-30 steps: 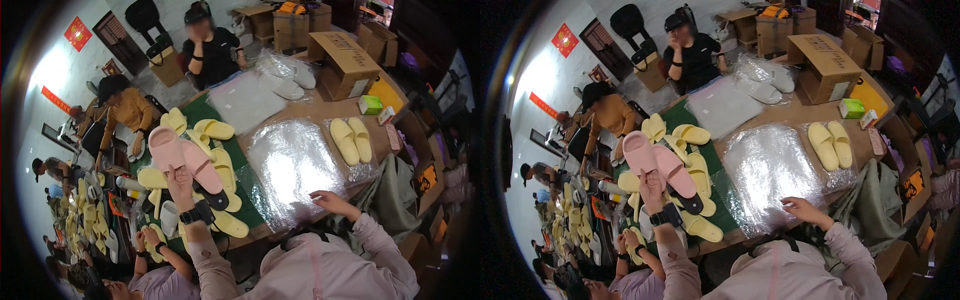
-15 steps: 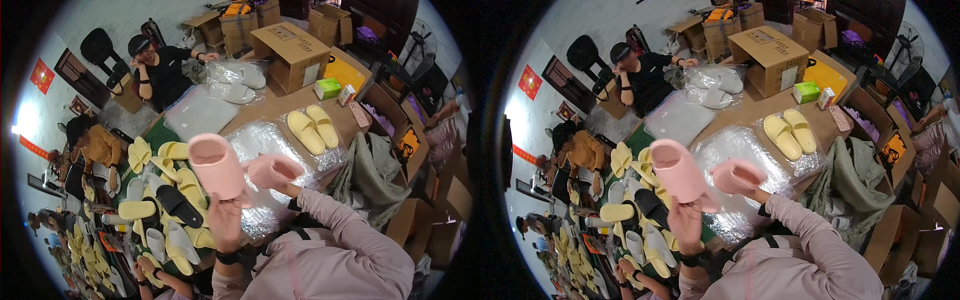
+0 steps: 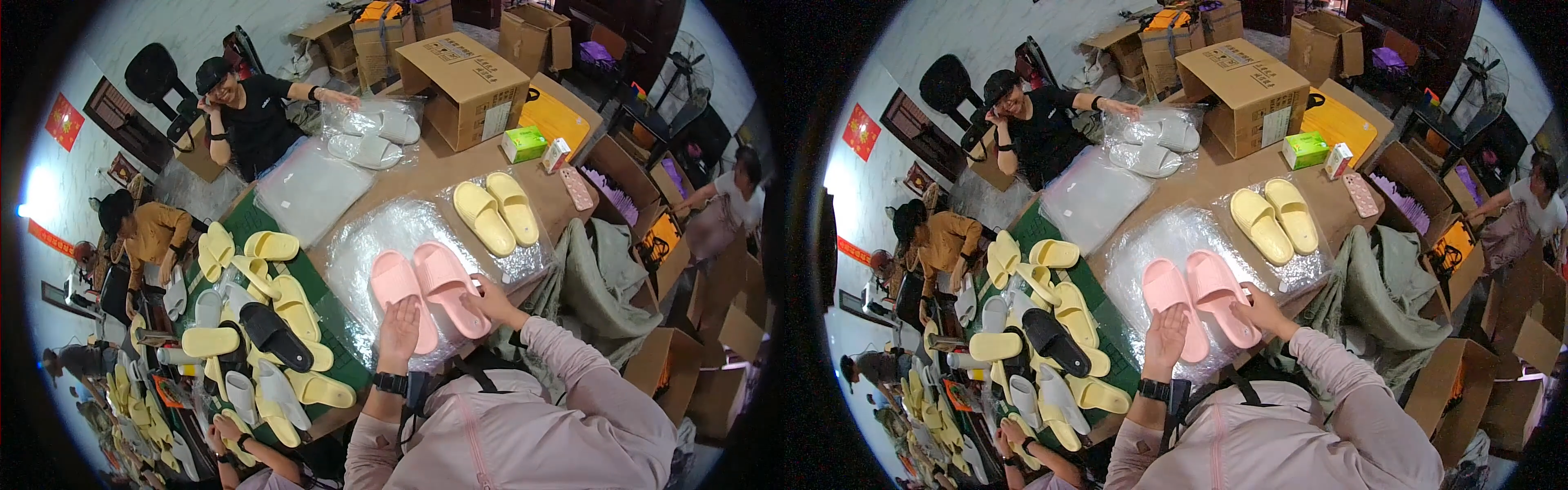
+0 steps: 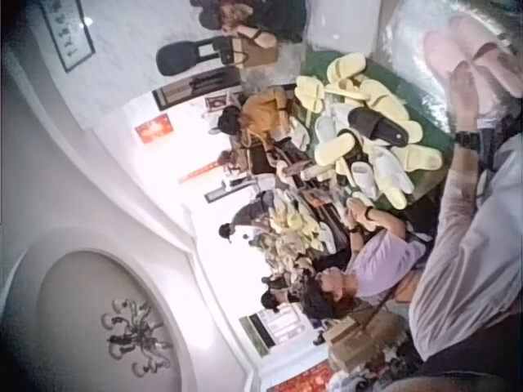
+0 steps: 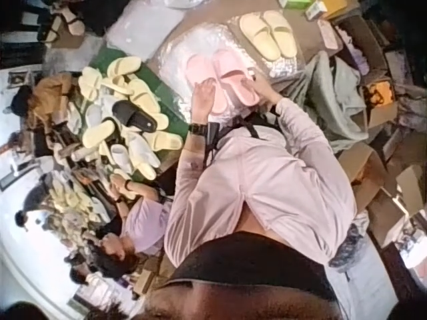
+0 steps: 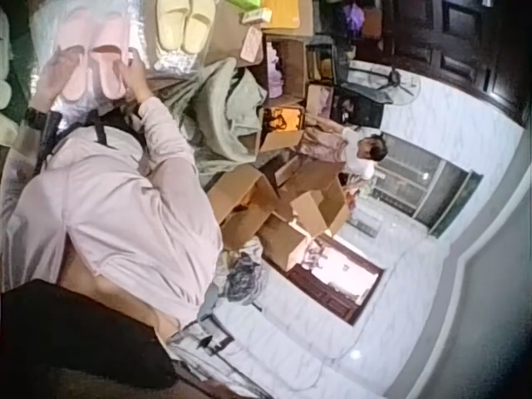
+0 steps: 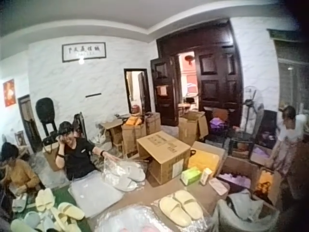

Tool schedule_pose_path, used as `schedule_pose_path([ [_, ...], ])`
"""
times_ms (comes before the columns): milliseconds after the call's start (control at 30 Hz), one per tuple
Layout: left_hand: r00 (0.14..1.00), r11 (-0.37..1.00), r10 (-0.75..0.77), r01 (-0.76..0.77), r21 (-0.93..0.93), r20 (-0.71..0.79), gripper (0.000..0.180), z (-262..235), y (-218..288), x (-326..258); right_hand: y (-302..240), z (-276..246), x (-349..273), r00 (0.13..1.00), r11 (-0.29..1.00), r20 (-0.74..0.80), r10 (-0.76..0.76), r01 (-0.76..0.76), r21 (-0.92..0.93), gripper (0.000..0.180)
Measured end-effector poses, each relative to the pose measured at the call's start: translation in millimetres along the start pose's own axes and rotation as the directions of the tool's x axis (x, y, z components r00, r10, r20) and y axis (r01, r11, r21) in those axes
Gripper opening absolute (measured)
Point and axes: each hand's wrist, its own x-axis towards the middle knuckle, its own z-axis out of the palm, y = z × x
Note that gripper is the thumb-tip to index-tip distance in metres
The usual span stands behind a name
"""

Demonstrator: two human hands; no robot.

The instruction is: Pair and package finished foam slippers into plastic bags and boxes.

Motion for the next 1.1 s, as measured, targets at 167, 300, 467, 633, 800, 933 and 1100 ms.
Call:
schedule_pose_path([
  [167,0.990,0.781,-0.072,0.130,0.611,-0.120,0.041,-49.7,4.1,17.6,-0.2,12.6,11.5,0.942,0.899,-0.263,-0.208,0.077,-0.432,0.045],
  [300,0.937,0.769,0.049,0.184,0.612,-0.345,0.041,-89.1,8.2,13.8,16.7,28.1,28.6,0.995,0.905,-0.044,-0.089,0.063,-0.420,0.019],
  [467,0.969,0.405,0.190,0.072,0.912,-0.161,0.034,-108.4,4.8,-0.5,37.9,54.5,38.0,0.970,0.788,0.176,-0.166,0.238,-0.568,0.019],
  [633,0.975,0.727,0.093,0.071,0.683,-0.201,0.031,-123.4,8.1,16.6,34.7,89.1,45.0,0.957,0.842,0.263,-0.121,0.239,-0.484,0.024],
  [800,0.949,0.770,0.076,0.139,0.622,-0.307,0.032,-121.4,13.7,6.8,19.3,116.3,34.0,0.958,0.720,0.192,-0.214,0.287,-0.631,0.037],
  [933,0.968,0.770,-0.047,0.192,0.609,-0.246,0.039,-99.3,10.1,-8.7,18.6,119.6,34.1,0.967,0.636,0.100,-0.235,0.231,-0.736,0.047],
  [1100,0.967,0.846,0.039,0.103,0.524,-0.252,0.047,-93.8,8.6,-8.4,8.2,101.6,39.2,0.948,0.692,0.032,-0.316,0.253,-0.676,0.034],
])
